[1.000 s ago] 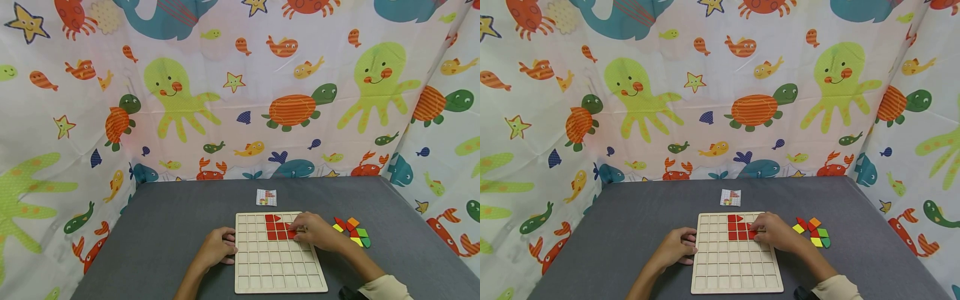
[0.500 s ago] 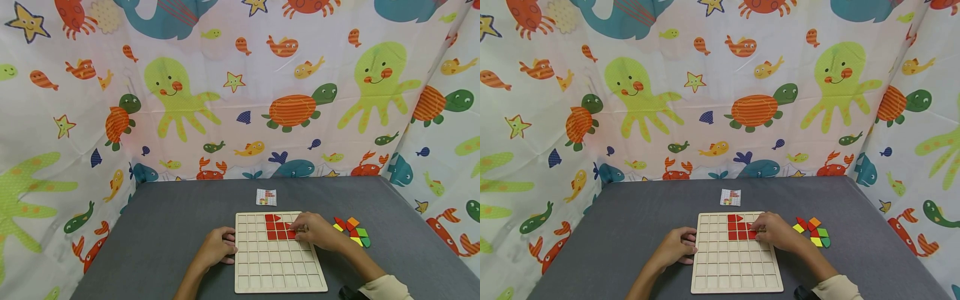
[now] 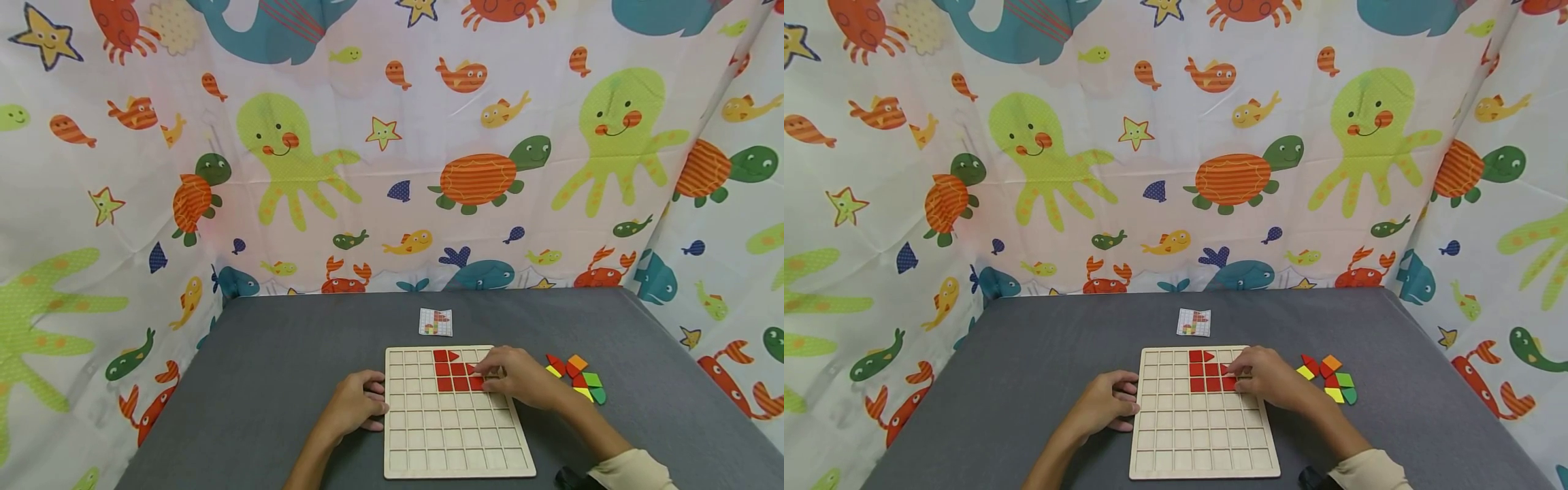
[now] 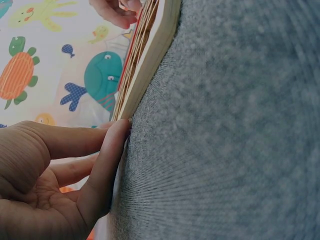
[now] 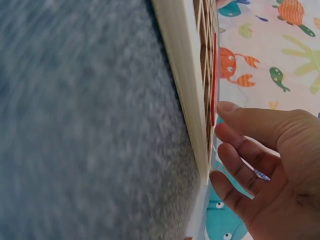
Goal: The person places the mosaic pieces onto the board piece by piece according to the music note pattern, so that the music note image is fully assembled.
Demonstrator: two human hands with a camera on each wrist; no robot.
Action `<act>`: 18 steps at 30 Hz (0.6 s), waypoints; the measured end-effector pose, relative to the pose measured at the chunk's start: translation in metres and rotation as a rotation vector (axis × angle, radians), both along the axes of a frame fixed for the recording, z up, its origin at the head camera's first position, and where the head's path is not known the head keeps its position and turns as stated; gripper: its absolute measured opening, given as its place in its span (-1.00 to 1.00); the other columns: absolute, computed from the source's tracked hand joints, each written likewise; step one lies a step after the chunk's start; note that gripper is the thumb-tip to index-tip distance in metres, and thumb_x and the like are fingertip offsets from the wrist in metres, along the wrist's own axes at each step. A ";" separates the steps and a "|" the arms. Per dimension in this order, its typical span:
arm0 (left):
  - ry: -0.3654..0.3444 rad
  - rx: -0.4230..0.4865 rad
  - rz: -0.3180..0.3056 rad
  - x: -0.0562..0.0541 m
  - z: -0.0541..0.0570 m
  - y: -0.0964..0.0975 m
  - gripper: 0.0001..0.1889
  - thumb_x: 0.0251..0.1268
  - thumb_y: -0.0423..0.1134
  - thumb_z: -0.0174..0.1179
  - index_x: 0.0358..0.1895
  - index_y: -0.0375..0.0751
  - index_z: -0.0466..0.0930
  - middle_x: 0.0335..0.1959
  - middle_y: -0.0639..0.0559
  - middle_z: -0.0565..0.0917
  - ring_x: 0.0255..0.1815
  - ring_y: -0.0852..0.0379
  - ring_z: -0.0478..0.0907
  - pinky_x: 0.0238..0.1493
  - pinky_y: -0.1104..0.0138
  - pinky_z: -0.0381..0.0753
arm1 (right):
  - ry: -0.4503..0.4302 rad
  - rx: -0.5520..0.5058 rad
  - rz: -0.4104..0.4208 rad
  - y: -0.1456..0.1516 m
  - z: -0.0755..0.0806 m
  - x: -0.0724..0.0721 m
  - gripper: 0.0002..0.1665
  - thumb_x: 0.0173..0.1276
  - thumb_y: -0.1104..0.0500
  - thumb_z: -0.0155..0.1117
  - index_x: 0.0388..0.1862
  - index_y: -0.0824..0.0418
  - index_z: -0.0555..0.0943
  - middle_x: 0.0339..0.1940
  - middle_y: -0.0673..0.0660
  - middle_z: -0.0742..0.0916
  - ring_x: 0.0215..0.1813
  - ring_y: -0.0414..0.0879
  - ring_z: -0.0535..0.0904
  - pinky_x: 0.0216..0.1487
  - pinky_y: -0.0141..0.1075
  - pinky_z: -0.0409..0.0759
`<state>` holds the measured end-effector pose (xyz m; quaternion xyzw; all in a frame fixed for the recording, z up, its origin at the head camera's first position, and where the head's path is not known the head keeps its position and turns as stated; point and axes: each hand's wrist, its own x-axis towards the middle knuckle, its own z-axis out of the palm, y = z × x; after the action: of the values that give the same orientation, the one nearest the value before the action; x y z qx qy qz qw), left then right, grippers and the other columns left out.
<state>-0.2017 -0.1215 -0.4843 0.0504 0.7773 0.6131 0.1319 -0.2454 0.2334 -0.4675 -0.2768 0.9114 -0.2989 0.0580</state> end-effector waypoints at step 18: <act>-0.008 -0.005 0.000 0.000 0.000 0.000 -0.37 0.15 -0.59 0.40 0.36 -0.49 0.51 0.03 -0.24 0.60 -0.08 0.04 0.68 -0.41 0.14 0.87 | 0.114 0.024 -0.122 0.042 -0.002 -0.004 -0.71 0.33 0.14 0.57 0.02 0.12 0.81 -0.08 -0.06 0.78 0.00 -0.05 0.68 0.05 -0.05 0.75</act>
<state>-0.2016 -0.1217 -0.4841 0.0477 0.7784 0.6112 0.1351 -0.2489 0.2756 -0.4696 -0.2365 0.9319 -0.2748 -0.0090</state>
